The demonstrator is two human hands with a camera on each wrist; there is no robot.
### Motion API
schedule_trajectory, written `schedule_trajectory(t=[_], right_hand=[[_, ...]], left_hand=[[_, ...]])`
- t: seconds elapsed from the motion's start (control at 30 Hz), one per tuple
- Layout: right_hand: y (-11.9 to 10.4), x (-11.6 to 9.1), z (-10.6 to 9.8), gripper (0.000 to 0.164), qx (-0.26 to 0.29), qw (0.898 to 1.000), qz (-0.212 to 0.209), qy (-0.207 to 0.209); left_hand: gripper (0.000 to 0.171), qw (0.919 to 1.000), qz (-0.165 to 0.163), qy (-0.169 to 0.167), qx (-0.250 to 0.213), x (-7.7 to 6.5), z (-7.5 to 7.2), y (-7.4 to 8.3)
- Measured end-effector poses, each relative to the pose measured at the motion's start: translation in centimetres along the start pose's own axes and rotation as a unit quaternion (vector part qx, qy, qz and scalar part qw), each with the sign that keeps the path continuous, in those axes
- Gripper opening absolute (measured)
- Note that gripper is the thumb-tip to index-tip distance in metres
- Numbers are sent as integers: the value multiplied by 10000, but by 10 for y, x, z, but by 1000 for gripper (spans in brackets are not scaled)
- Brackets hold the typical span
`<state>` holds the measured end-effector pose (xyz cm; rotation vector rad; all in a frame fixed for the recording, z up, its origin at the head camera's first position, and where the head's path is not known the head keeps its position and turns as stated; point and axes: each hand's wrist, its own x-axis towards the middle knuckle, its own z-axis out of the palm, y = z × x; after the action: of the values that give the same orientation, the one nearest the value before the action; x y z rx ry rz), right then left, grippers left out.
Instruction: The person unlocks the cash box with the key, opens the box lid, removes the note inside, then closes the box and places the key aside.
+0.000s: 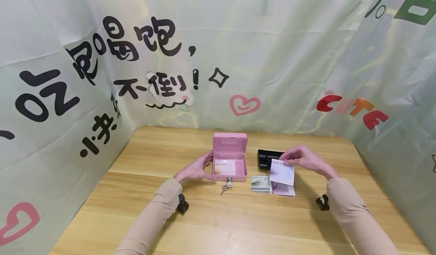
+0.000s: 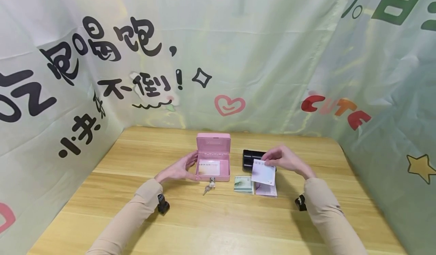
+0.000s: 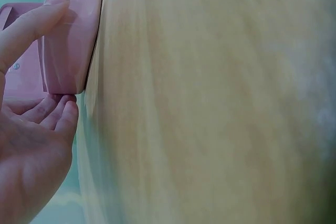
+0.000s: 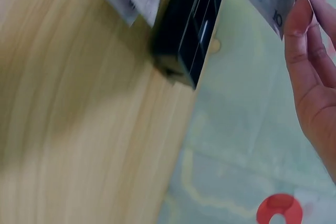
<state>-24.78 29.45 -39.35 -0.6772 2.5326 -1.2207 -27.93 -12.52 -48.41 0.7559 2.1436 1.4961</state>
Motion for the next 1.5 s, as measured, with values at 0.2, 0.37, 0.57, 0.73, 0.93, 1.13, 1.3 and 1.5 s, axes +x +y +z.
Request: schedule_trajectory(t=[0.2,0.37,0.57,0.73,0.93,1.13,1.3,1.5], right_hand=[[12,-13,-7,23,73,9999,71,50],[21,-26,-12,25,62,9999,117,90],[33,-37,-18,27,113,9993,328,139],[41,-43,-22,27,53,9986,510,120],[51,-47,-22,26,125,9982,589,5],[61,-49,-21,27,108,9970,766,-10],[66,-50,-20,27,38,9962,866,-27],[70,-50,-18,25,-5,9967,806,-84]], left_hand=[[115,10000,-25,41,6,1,0,-2],[115,10000,-54,31,8,-1,1,0],[115,10000,-59,38,12,-1,1,1],[114,10000,27,37,-47,0,0,1],[113,10000,-21,44,-38,1,0,0],[114,9999,-91,54,-18,0,0,0],[115,10000,-72,33,-26,1,0,-1],[115,10000,-39,31,-38,1,0,-1]])
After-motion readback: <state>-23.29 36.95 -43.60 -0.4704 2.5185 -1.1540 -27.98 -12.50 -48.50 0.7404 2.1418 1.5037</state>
